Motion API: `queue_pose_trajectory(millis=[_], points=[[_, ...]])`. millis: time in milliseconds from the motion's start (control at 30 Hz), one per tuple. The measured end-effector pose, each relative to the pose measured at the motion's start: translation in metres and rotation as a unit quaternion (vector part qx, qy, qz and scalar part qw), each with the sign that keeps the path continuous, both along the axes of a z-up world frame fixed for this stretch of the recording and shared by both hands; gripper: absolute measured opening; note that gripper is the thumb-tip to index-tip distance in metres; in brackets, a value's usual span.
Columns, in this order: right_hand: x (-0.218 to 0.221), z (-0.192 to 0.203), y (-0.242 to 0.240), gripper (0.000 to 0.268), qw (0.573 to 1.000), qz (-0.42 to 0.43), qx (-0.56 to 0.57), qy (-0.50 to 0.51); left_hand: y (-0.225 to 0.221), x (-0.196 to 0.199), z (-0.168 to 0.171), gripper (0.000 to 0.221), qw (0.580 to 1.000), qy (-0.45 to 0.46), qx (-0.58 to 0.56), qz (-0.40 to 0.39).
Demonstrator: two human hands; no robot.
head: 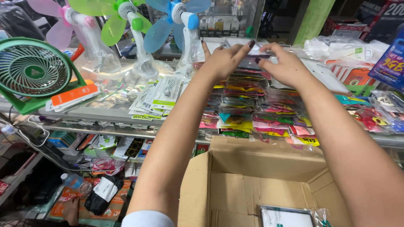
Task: The recorder is picking up various phone cases from a retail shelf and packing them into a cardboard box.
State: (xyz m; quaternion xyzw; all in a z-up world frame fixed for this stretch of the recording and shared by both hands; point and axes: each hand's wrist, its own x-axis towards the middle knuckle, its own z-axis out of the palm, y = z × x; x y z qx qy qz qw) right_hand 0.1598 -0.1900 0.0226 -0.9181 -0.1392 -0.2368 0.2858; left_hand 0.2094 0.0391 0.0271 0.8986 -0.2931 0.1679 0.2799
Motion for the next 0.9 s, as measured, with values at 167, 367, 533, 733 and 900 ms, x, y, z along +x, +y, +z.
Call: queue_pose_trajectory(millis=[167,367,533,733,900], points=[[0.004,-0.009,-0.009,0.046,0.992,-0.008,-0.12,0.044,-0.001,-0.013,0.002,0.072,0.987,-0.024,0.158,0.036],[0.009,-0.012,-0.024,0.033,0.971,0.026,-0.215,-0.104,-0.005,-0.014,-0.001,0.074,0.99,-0.047,0.12,0.051],[-0.078,-0.001,-0.024,0.023,0.958,0.084,-0.153,-0.228,-0.013,-0.067,-0.006,0.058,0.96,-0.274,-0.051,0.008],[-0.192,-0.049,-0.04,0.034,0.917,0.032,-0.276,-0.285,-0.046,-0.183,-0.059,0.04,0.944,-0.214,-0.097,-0.232],[-0.236,-0.187,-0.108,0.02,0.949,0.084,-0.301,-0.027,-0.094,-0.211,-0.199,0.028,0.944,-0.134,0.024,-0.299]])
